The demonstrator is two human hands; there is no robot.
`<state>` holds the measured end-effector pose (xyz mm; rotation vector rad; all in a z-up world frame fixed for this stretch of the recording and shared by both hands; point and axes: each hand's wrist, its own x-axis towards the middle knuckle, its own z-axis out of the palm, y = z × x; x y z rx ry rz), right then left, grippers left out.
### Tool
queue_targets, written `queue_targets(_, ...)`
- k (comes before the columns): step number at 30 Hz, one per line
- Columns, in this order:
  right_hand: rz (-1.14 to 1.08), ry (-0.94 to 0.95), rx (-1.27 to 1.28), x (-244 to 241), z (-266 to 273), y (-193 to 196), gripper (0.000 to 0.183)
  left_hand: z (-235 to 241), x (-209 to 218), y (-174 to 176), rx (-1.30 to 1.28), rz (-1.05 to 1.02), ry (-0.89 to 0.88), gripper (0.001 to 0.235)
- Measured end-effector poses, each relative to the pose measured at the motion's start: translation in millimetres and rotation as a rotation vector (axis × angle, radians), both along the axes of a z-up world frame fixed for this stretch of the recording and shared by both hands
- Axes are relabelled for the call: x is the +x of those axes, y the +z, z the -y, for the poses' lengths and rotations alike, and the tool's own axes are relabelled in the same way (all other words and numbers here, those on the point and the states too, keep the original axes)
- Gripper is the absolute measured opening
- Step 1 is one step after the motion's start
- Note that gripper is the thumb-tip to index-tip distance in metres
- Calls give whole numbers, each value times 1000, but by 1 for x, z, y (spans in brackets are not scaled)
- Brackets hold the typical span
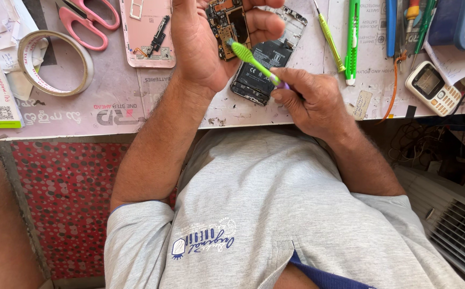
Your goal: The person cleans a smartphone motherboard with a toothbrush and liquid, then reattaches the motherboard to the phone chassis and secures internal connectors. The person handles the phone battery, motherboard, and connectors during the process.
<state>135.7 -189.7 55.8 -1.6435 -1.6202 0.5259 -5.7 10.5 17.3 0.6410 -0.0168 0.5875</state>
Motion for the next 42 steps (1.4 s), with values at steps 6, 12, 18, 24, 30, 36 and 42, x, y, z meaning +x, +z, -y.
queue_targets(6,53,-97,62,19,9,5,21,2,3,-1,49,0,39,87)
queue_targets(12,72,-113,58,15,14,10,22,3,2,-6,-9,4,-31,88)
queue_targets(18,62,-150,121,11,12,14,22,-1,3,-5,-189,-16,-5,80)
queue_targets(24,124,-394,159,20,9,46,21,-2,4,24,-218,-174,159,83)
queue_targets(30,377,-479,151,29,9,55,18,-1,7,23,-213,-248,123,70)
queue_targets(36,490,-514,51,41,7,44,18,0,10,12,-182,-260,165,59)
queue_targets(42,509,-562,-60,48,5,33,27,-1,10,18,-295,-156,79,63)
